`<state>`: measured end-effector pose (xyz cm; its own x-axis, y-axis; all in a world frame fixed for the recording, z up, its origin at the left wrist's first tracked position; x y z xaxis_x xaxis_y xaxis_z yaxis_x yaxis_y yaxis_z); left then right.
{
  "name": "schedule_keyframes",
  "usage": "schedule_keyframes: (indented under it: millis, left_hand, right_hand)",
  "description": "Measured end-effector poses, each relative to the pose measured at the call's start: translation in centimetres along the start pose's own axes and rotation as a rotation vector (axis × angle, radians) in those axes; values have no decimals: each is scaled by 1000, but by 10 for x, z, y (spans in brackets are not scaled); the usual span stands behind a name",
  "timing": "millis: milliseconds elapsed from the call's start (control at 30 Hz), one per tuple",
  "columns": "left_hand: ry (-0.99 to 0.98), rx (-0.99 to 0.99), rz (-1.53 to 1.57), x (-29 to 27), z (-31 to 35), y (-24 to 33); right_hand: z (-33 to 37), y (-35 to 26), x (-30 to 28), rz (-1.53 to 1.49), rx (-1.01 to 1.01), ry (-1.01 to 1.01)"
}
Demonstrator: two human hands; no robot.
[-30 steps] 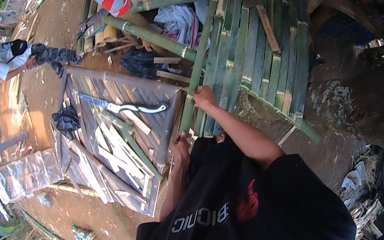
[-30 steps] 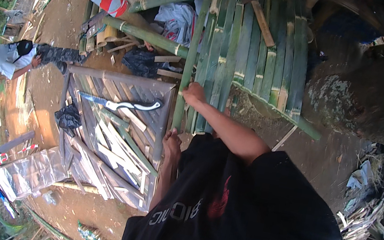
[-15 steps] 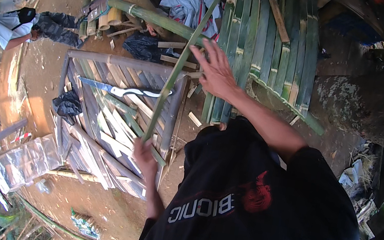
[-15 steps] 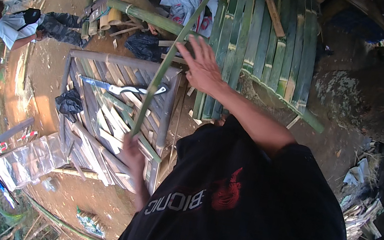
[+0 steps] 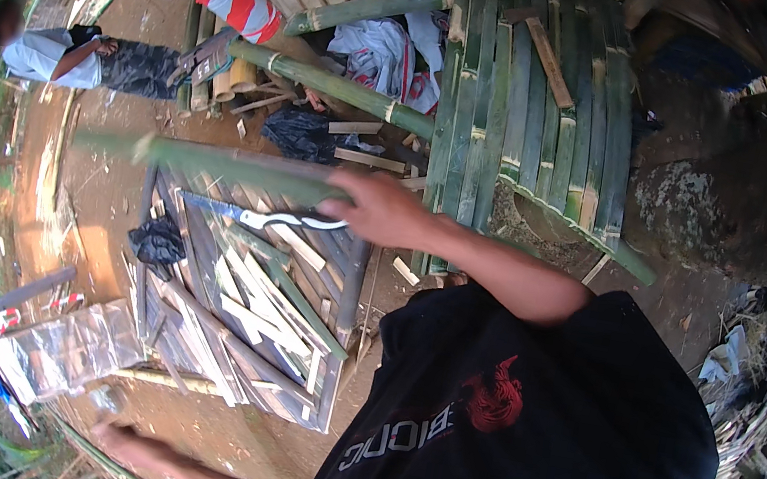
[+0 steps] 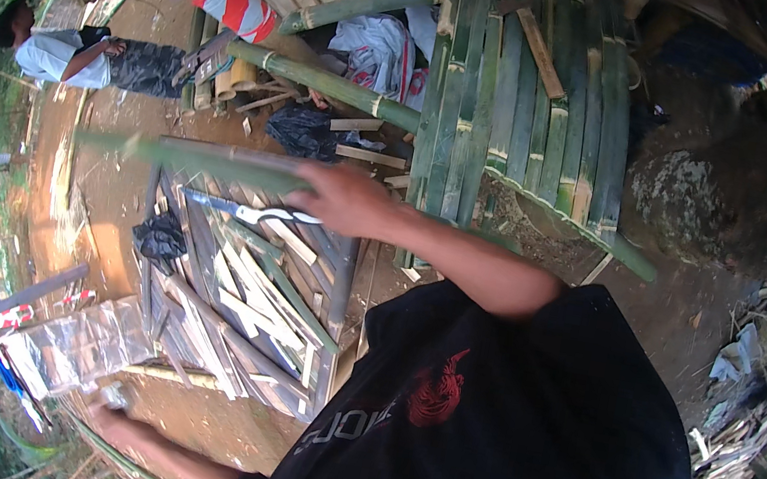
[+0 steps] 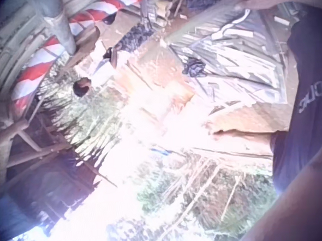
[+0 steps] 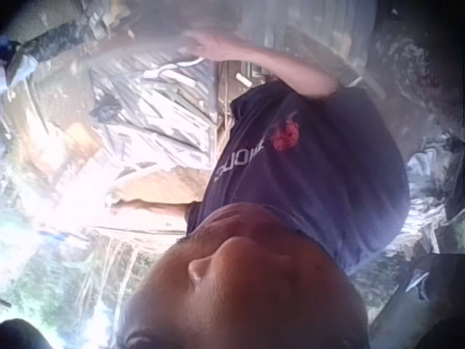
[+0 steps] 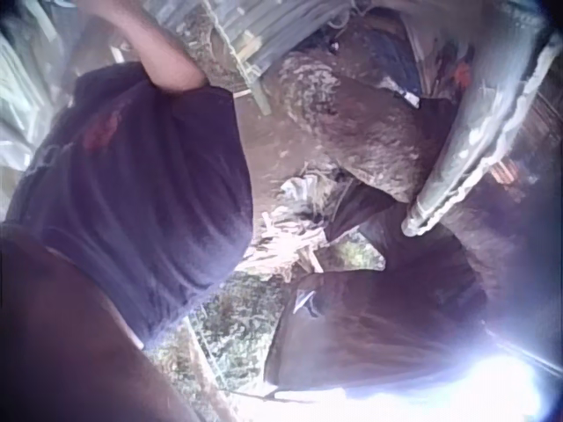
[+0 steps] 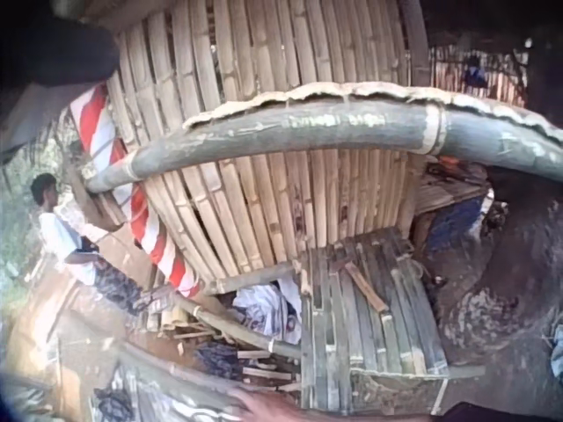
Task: The person constructs a bamboo structure by placing split bamboo poles onto a frame and securing them with a hammer and nails. They then use a hand saw to cut the bamboo poles to size and lift the completed section into place.
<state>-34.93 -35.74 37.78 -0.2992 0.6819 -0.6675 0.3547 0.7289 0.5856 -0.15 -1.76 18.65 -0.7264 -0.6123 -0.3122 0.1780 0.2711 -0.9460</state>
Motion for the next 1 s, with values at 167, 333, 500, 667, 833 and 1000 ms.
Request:
schedule_keyframes:
  millis: [167,333,500,667,833,1000]
  left_hand:
    - [-1073,-307,397,168,237,-34]
    - [-1640,-299,552,247,385,52]
    - [-1516,244,-6,265,412,39]
    - [-1609,-462,255,248,382,6]
    - [-1434,-456,452,258,375,-5]
    - [-1439,-515,437,272,386,-28]
  right_hand:
    - [38,126,-74,-71,362,450]
    - [18,164,-99,-427,524,886]
    - [1,244,-62,-694,515,1047]
    - [-19,261,-8,-721,427,1025]
    - [-32,260,-18,-830,388,883]
    - [-46,272,-10,-605,458,822]
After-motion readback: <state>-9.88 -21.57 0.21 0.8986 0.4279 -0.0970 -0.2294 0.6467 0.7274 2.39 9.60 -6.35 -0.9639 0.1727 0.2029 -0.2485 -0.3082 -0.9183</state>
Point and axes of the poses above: each hand's wrist, its own z-axis away from the middle knuckle, its own x-axis out of the palm, y = z × x, the point moved 3 cm from there along -z, towards the middle knuckle, and after that the axes turned 9 degrees about -x, right-handed, at the moved point
